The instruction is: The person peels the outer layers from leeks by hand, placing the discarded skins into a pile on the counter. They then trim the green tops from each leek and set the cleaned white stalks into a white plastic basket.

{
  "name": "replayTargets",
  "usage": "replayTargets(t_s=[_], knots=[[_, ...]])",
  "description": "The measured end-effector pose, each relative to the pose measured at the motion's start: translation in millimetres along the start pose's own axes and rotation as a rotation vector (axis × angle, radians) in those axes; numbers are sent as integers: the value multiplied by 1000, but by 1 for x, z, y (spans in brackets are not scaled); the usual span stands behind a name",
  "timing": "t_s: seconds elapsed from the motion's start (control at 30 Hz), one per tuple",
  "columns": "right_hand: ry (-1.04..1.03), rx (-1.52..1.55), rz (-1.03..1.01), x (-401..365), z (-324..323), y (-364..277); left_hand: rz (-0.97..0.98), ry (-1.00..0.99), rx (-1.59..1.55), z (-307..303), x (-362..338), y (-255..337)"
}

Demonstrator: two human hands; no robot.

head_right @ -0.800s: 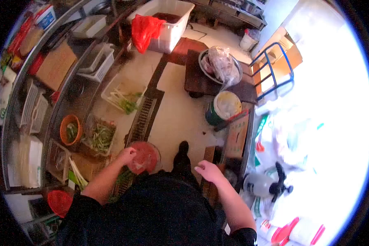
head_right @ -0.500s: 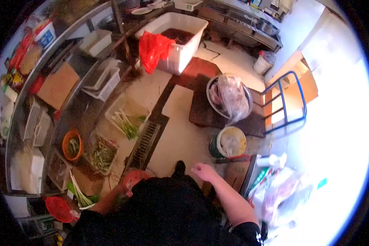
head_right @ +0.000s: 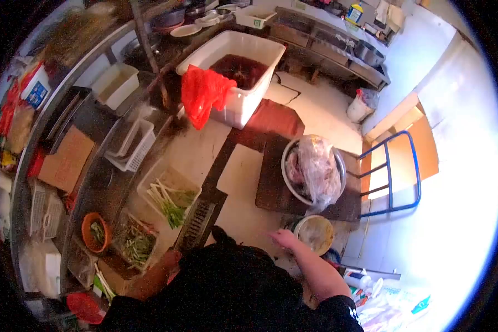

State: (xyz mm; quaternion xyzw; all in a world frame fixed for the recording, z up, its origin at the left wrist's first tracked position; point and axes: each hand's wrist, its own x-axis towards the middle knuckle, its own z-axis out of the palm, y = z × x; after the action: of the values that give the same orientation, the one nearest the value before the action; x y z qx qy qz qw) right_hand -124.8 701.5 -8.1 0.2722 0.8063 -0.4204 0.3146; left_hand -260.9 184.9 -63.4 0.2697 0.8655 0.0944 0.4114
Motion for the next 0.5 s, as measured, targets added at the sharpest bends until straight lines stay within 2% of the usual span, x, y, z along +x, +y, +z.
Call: replayTargets(t_s=[0.07, 0.1, 0.17, 0.23, 0.27, 0.3, 0.33, 0.37, 0.4, 0.47, 0.5], knots=[[-87, 395, 182, 10, -20, -3, -135, 265, -366, -49, 33, -6], [-90, 379, 188, 14, -30, -7, -138, 265, -383, -88, 34, 12], [-37, 334, 164, 25, -51, -21, -459, 246, -518, -173, 15, 54], [-197, -62, -228, 73, -65, 5, -215, 456, -489, -113, 60, -21], [-196, 193, 3, 85, -68, -14, -258, 445, -847, -52, 104, -92], [-206, 455, 241, 93, -69, -27, -467, 780, -318, -123, 39, 34], [-319, 271, 155, 116, -74, -33, -210, 519, -471, -83, 52, -34], [-429, 83, 77, 139, -82, -40, -280, 251, -24, -65, 53, -45], [-421, 70, 53, 152, -95, -58, -406, 183, -110, -106, 20, 5], [-434, -683, -583, 167, -112, -99, -451, 182, -255, -72, 22, -6], [-421, -688, -602, 181, -116, -120, -474, 186, -309, -60, 20, -9]])
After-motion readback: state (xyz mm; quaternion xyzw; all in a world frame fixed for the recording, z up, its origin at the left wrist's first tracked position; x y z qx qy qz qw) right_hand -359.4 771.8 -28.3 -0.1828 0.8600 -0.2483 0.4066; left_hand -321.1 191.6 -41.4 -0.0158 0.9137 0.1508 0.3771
